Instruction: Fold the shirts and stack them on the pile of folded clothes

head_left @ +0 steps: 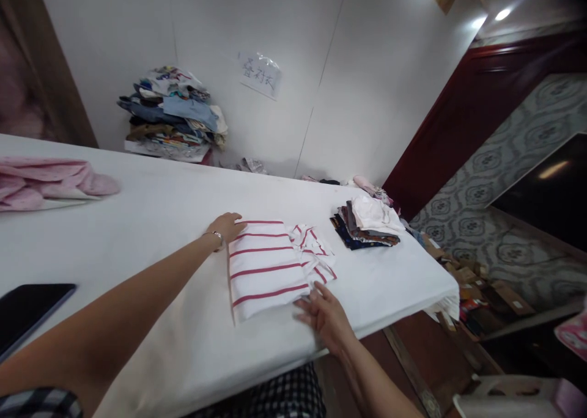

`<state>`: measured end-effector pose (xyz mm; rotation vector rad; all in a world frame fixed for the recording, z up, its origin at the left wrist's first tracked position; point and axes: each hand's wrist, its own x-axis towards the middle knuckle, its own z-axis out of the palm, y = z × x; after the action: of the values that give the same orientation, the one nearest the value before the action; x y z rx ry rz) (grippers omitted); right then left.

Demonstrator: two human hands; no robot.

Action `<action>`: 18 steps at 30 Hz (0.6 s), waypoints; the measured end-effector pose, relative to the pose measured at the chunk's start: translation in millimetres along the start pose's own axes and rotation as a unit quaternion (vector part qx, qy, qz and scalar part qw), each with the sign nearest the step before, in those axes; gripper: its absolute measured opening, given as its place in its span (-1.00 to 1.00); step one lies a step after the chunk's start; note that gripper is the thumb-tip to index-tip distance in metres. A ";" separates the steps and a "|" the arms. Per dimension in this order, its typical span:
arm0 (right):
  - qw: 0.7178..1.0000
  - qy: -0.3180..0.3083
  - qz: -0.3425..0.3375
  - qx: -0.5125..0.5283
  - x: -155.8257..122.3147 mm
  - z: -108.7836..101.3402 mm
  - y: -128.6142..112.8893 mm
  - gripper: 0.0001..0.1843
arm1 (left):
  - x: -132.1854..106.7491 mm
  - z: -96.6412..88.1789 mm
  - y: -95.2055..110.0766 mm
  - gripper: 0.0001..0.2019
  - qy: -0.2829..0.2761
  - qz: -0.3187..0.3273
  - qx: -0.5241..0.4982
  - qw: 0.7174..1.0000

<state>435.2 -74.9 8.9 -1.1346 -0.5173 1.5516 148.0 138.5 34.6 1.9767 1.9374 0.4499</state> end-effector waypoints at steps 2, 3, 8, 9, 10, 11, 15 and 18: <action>0.999 0.019 0.025 0.031 -14.4 -5.9 5.0 -0.39 | 1.7 -1.3 5.1 -0.42 -0.004 0.011 0.004 1.000; 0.998 0.023 0.035 0.043 -20.6 -8.2 7.1 -0.45 | 3.4 -1.0 9.4 -0.40 -0.008 0.017 0.006 1.000; 0.995 0.005 0.068 0.079 -33.2 -8.6 13.4 -0.70 | 17.6 9.6 41.1 -0.29 -0.043 0.041 0.022 0.998; 0.994 -0.003 0.073 0.086 -31.7 -5.7 14.1 -0.73 | 21.3 13.2 47.6 -0.28 -0.051 0.042 0.024 0.998; 0.993 -0.014 0.077 0.093 -29.0 -1.9 14.9 -0.76 | 25.1 17.1 53.7 -0.26 -0.060 0.042 0.026 0.997; 0.991 -0.027 0.079 0.101 -25.5 2.5 15.9 -0.79 | 29.1 21.2 59.2 -0.26 -0.069 0.042 0.026 0.996; 0.985 -0.053 0.082 0.139 -6.0 19.8 22.7 -0.82 | 46.6 36.7 75.6 -0.26 -0.101 0.035 0.010 0.994; 0.985 -0.035 0.089 0.141 8.3 27.6 28.9 -0.80 | 58.8 44.5 84.7 -0.30 -0.111 0.038 -0.011 0.993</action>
<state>397.3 -69.8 -5.2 -0.9305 -0.2355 1.7601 244.9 195.1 32.3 1.9980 1.7212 0.2564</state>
